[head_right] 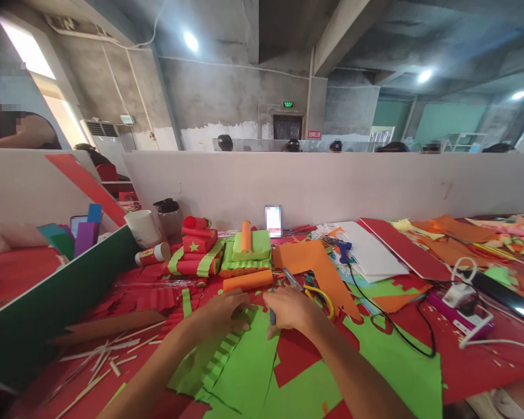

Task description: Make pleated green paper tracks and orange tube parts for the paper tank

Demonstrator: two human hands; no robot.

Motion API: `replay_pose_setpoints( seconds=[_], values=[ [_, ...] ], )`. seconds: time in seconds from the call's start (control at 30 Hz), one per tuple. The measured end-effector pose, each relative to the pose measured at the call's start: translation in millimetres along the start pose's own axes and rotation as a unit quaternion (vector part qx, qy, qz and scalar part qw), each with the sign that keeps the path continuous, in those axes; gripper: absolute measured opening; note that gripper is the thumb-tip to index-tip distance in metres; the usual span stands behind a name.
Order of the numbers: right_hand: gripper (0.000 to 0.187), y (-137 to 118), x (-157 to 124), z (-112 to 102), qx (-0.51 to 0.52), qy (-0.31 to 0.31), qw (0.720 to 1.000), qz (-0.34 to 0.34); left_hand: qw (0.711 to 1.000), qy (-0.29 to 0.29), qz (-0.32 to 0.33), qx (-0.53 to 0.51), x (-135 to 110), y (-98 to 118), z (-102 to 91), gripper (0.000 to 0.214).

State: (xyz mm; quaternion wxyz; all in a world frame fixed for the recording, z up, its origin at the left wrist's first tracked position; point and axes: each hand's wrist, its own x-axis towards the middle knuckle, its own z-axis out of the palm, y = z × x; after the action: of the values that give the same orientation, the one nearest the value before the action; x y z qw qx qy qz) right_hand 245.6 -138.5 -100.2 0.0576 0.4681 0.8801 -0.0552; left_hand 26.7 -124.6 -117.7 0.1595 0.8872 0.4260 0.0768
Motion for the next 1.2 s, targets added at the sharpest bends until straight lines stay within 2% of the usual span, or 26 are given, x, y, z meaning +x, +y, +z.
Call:
replay_pose_setpoints(
  seconds=[0.17, 0.4, 0.53, 0.63, 0.77, 0.83, 1.0, 1.2],
  values=[
    [0.041, -3.6, -2.6, -4.9, 0.003, -0.014, 1.0, -0.002, 1.0, 0.005, 0.002, -0.008, -1.1, -0.3, -0.3, 0.031],
    [0.034, 0.5, 0.2, -0.8, 0.049, -0.028, 0.998, -0.026, 1.0, -0.003, -0.008, -0.028, -0.5, -2.8, 1.1, 0.026],
    [0.028, 2.1, 1.2, -0.3, 0.078, -0.003, 0.996, -0.052, 0.999, 0.001, -0.002, -0.053, 0.4, -7.5, 3.2, 0.02],
    [0.027, 12.1, 2.0, -1.8, 0.108, 0.008, 0.992, -0.066, 0.998, -0.004, 0.001, -0.066, -0.4, -8.8, 0.8, 0.02],
    [0.027, 33.6, 0.7, -7.6, 0.15, -0.031, 0.985, -0.085, 0.997, -0.011, -0.008, -0.077, -2.4, -7.5, -5.8, 0.021],
    [0.026, 41.5, -0.9, -11.1, 0.161, -0.037, 0.983, -0.081, 0.997, -0.012, -0.006, -0.08, -3.0, -6.1, -8.6, 0.021],
    [0.024, 46.2, -2.0, -13.7, 0.162, -0.006, 0.986, -0.042, 0.998, -0.006, -0.015, -0.058, -3.1, -5.4, -9.6, 0.028],
    [0.025, 43.7, 1.7, -11.7, 0.143, -0.001, 0.988, -0.057, 0.999, 0.021, 0.012, -0.027, -2.6, -6.9, -7.9, 0.029]
  ],
)
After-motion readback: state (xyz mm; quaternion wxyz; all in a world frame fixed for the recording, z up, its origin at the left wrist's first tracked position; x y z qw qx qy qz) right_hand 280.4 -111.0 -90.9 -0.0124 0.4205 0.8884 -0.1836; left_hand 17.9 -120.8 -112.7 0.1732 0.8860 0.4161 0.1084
